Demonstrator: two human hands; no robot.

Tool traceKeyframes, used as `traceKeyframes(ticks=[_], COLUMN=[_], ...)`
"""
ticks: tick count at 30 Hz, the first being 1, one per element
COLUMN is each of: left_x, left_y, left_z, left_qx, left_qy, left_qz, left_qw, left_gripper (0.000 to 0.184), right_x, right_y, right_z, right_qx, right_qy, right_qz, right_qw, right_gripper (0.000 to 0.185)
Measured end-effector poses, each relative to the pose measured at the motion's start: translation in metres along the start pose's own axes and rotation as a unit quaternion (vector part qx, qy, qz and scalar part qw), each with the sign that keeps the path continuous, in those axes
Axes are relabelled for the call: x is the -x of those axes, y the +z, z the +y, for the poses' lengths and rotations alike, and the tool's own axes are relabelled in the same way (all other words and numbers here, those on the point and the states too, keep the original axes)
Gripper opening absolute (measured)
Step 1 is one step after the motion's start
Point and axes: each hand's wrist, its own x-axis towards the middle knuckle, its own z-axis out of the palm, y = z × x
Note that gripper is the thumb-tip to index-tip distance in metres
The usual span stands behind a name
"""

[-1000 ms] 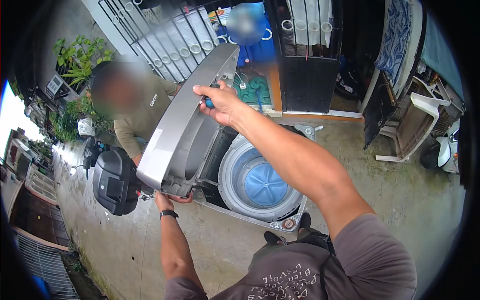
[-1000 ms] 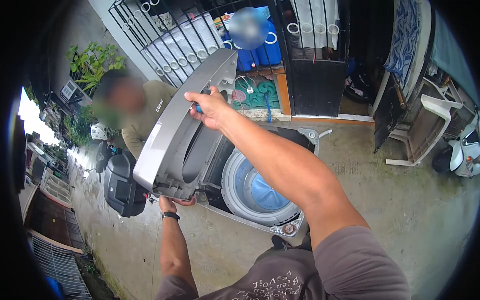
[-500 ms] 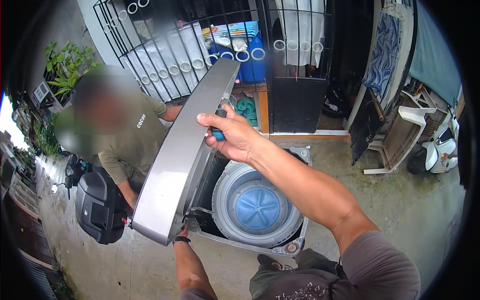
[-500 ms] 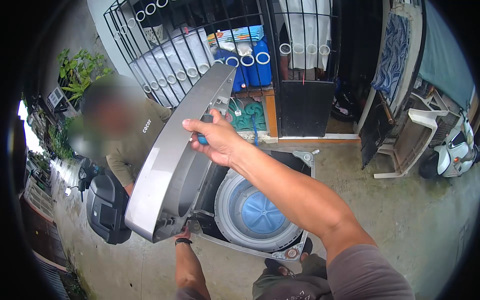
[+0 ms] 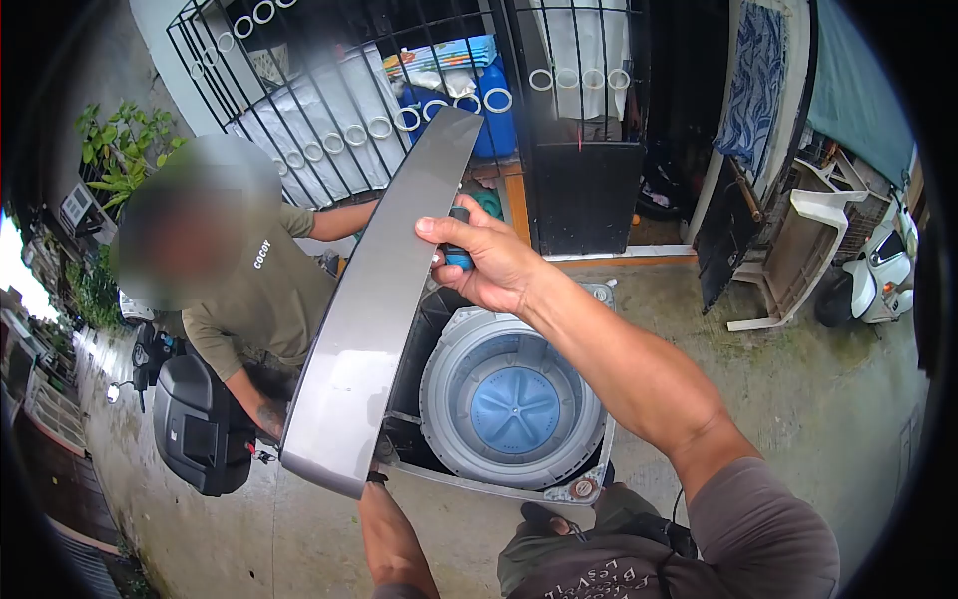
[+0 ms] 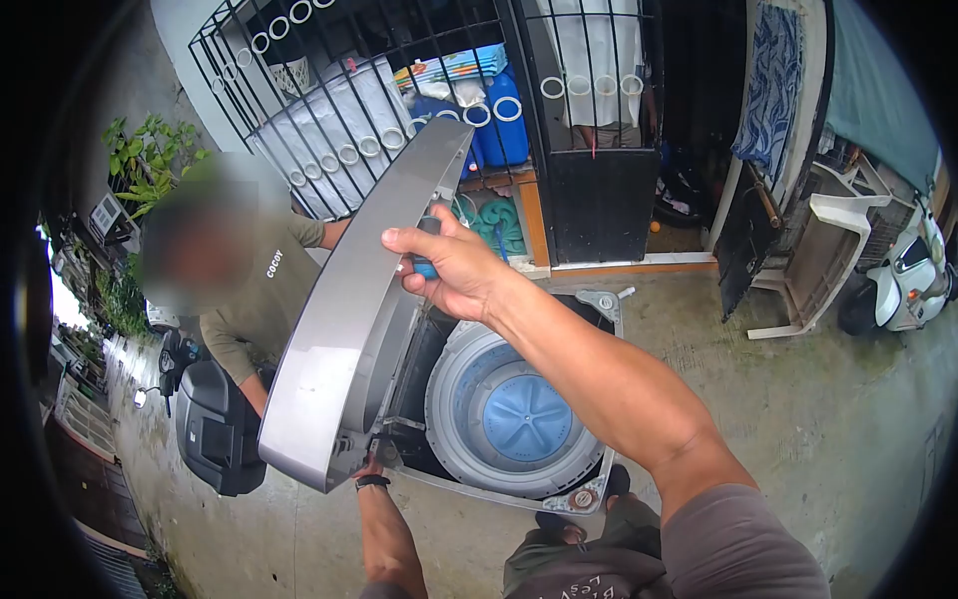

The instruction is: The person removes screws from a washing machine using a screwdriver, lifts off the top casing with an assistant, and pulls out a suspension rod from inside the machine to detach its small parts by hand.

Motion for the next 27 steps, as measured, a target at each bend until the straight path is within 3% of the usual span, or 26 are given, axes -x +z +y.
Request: traceKeyframes(ticks=[6, 9, 12, 14, 15, 16, 17, 18, 19, 21, 22, 23, 24, 25, 26, 27], left_x=[-0.014, -0.021, -0.012, 0.011, -0.001, -0.012, -0.018, -0.022, -0.021, -0.031, -0.022, -0.015, -0.005, 0.007, 0.026, 0.04], left_y=[-0.01, -0.018, -0.021, -0.01, -0.014, -0.022, -0.029, -0.031, -0.036, -0.03, -0.032, -0.026, -0.018, -0.01, -0.012, -0.007], left_z=[-0.015, -0.022, -0.023, -0.008, -0.01, -0.01, -0.008, -0.01, -0.01, -0.009, -0.004, -0.003, 0.0, 0.004, 0.02, 0.029], left_qx=[-0.102, -0.222, -0.469, -0.526, -0.373, -0.207, -0.034, 0.145, 0.317, 0.362, 0.318, 0.246, 0.148, 0.055, 0.146, 0.185], left_qy=[0.059, 0.129, 0.244, 0.311, 0.278, 0.235, 0.182, 0.124, 0.063, 0.125, 0.088, 0.118, 0.126, 0.105, 0.043, 0.0], left_qz=[0.0, -0.003, 0.005, -0.01, -0.096, -0.178, -0.252, -0.314, -0.358, -0.502, -0.415, -0.302, -0.177, -0.062, -0.154, -0.142], left_qw=[0.993, 0.967, 0.849, 0.791, 0.88, 0.933, 0.95, 0.93, 0.876, 0.775, 0.848, 0.913, 0.965, 0.991, 0.976, 0.972], left_gripper=[0.06, 0.061, 0.061, 0.061, 0.052, 0.043, 0.033, 0.024, 0.015, 0.026, 0.029, 0.032, 0.036, 0.039, 0.031, 0.031], right_x=[0.027, 0.031, 0.027, 0.019, 0.01, 0.003, -0.002, -0.006, -0.013, -0.036, -0.042, -0.047, -0.053, -0.058, -0.062, -0.066], right_y=[-0.011, 0.0, 0.011, 0.012, 0.015, 0.017, 0.023, 0.033, 0.04, 0.049, 0.058, 0.065, 0.068, 0.073, 0.077, 0.079], right_z=[-0.01, -0.016, -0.016, -0.016, -0.018, -0.019, -0.021, -0.023, -0.02, -0.013, -0.01, -0.005, -0.004, -0.003, -0.002, 0.0], right_qx=[0.024, 0.029, 0.063, 0.058, 0.058, 0.059, 0.058, 0.064, 0.065, 0.073, 0.078, 0.083, 0.094, 0.098, 0.11, 0.121], right_qy=[0.008, -0.001, 0.015, 0.019, 0.017, 0.018, 0.022, 0.026, 0.034, 0.056, 0.041, 0.029, 0.028, 0.037, 0.035, 0.034], right_qz=[-0.032, -0.025, -0.002, 0.003, 0.0, -0.001, -0.001, 0.006, 0.013, -0.024, -0.011, 0.004, -0.011, -0.021, 0.001, 0.024], right_qw=[0.999, 0.999, 0.998, 0.998, 0.998, 0.998, 0.998, 0.998, 0.997, 0.995, 0.996, 0.996, 0.995, 0.994, 0.993, 0.992], right_gripper=[0.06, 0.065, 0.069, 0.07, 0.072, 0.072, 0.072, 0.071, 0.071, 0.067, 0.063, 0.059, 0.073, 0.073, 0.082, 0.091])
